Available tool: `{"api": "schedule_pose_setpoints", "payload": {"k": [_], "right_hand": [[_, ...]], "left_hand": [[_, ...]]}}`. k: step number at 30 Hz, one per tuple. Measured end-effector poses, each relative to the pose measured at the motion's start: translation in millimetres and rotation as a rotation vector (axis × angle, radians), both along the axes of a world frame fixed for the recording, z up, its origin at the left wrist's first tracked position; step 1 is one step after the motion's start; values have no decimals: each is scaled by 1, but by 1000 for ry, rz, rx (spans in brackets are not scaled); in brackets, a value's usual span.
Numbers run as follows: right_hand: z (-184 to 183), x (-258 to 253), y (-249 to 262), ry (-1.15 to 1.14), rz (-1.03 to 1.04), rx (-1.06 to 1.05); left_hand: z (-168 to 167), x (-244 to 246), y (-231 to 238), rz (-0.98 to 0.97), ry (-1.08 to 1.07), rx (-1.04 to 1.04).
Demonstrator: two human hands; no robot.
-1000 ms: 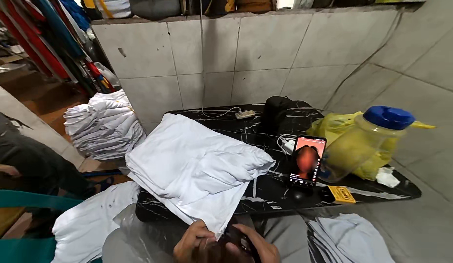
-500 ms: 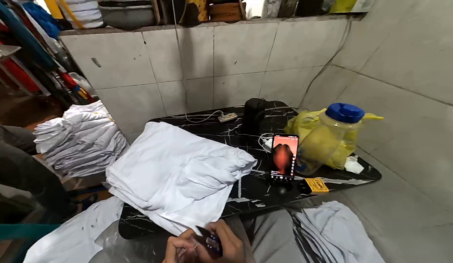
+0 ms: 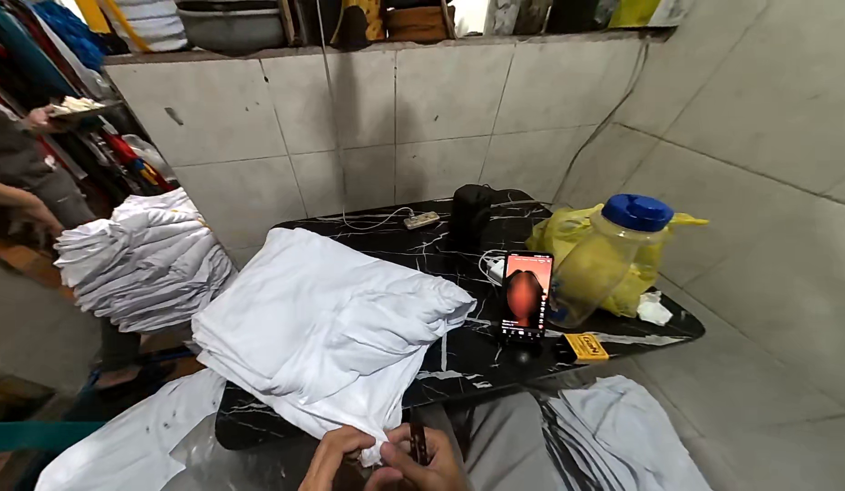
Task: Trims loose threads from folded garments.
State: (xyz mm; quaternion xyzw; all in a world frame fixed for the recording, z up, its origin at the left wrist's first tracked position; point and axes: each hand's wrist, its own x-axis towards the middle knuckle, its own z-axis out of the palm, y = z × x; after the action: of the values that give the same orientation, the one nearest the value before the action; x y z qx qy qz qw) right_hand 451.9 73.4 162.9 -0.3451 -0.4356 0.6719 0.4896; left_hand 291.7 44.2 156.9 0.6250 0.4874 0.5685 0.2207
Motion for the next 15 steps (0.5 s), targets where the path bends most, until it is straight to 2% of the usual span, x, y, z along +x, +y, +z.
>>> {"api": "schedule_pose_setpoints", "payload": {"k": [3, 6, 10, 15], "right_hand": [[-2, 3, 0, 17, 8, -24], [0, 1, -2, -29, -37, 43], [5, -2, -4, -174, -82, 183], [3, -1, -2, -392, -107, 368]], "left_hand": [[-7, 3, 2, 51, 0, 94], [-8, 5, -1, 97, 49, 132], [-2, 10, -3, 147, 46, 69], [-5, 15, -4, 70, -76, 43]]}}
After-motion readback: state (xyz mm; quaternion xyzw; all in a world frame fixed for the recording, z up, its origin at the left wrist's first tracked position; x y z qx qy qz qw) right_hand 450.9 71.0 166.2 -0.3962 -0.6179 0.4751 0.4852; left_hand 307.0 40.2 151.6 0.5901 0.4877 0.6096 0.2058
